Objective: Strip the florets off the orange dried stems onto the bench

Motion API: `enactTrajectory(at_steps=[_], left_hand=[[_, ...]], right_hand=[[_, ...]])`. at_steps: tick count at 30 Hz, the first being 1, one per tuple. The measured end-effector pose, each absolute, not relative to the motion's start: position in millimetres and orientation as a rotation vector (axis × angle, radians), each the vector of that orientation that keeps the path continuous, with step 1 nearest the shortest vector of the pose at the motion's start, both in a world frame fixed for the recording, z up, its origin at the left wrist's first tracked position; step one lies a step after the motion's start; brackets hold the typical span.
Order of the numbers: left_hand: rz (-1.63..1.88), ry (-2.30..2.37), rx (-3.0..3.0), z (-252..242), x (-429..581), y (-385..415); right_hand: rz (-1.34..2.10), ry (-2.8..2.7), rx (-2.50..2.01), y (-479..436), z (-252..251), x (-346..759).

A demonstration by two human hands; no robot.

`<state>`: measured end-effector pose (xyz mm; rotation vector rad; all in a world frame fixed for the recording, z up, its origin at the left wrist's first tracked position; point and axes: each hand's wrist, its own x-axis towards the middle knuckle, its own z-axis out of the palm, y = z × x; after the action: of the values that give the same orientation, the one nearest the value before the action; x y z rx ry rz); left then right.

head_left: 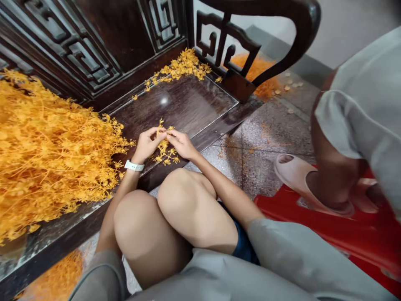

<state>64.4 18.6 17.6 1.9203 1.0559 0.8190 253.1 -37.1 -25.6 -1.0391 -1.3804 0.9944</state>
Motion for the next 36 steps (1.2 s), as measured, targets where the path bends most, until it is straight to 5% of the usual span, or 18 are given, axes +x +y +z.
enactTrajectory(at_steps=[10, 22, 31, 36], left_hand=[[1.394, 1.008, 1.478, -2, 44, 44], [1.546, 1.305, 1.633, 3, 28, 54], [0.763, 1.252, 2.007, 19, -1, 42], [0.663, 1.224, 2.142, 19, -6, 44]], right_hand=[[0.642, -1.783, -1.177, -33, -32, 256], [0.523, -1.729, -1.343, -29, -43, 254], [0.747, -1.337, -1.243, -28, -38, 255], [0.773, -1.24, -1.17, -26, -40, 255]])
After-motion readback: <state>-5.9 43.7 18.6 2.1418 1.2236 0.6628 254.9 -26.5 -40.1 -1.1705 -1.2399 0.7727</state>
